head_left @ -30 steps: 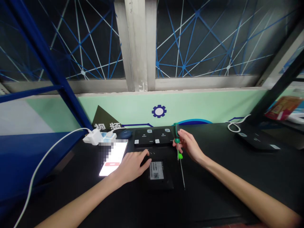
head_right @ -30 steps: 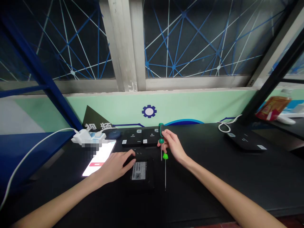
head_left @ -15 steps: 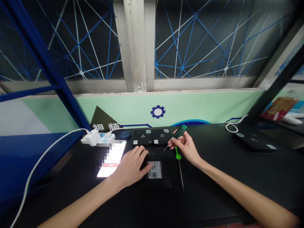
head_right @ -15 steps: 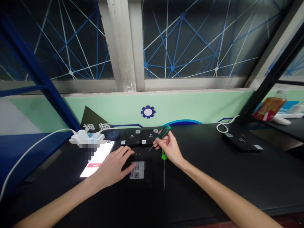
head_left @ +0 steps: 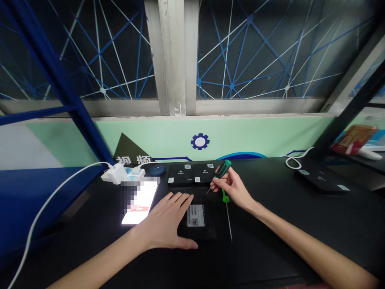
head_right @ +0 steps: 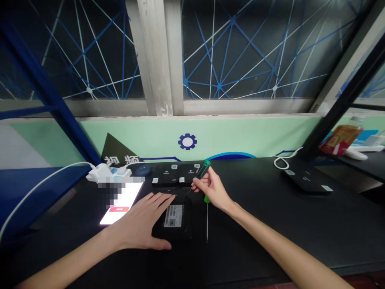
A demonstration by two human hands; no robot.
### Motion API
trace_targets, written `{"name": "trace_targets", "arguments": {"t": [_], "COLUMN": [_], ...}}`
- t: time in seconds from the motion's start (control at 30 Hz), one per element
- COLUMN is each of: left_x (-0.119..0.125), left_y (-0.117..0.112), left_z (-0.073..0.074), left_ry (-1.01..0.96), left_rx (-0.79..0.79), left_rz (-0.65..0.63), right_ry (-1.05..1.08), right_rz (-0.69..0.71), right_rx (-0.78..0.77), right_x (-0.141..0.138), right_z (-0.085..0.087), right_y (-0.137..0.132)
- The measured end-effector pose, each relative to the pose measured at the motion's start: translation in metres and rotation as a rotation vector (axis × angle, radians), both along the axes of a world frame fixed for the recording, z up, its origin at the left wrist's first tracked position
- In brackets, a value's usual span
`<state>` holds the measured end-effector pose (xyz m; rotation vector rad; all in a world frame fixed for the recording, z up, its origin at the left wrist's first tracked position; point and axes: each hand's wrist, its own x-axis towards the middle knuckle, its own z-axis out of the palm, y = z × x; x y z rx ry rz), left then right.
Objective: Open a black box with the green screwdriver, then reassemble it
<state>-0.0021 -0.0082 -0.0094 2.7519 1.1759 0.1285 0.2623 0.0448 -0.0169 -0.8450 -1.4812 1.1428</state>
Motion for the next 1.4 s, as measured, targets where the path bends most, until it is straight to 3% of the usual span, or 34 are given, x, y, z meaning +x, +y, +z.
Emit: {"name": "trace_targets", "arguments": {"t": [0.3,0.5,0.67,0.93,1.4], "left_x": [0.000,0.000,-0.003,-0.001,0.000], "left_y": [0.003,0.008,0.011,0.008,0.008], "left_z": [-0.003,-0.007,-0.004,-0.001,-0.001], "left_ry": [-0.042,-0.045,-0.046,-0.020,0.026], "left_rx": [0.019,0.029,0.025,0.013,0.045], "left_rz": [0.009,0.018,0.031,0.017,-0.034], "right_ry": [-0.225,-0.300,-0.221,-0.008,-0.099], "right_rz": [0.143,0.278,0.227,0.136,0.166], "right_rx": [0.084,0.072,0.084,0.015,0.063], "right_x": [-0.012,-0.023,-0.025,-0.020,-0.014], "right_z": [0.023,0.015,0.006,0.007,0.002], "right_y": [0.005,0.022,0.023,0.020,0.023]}}
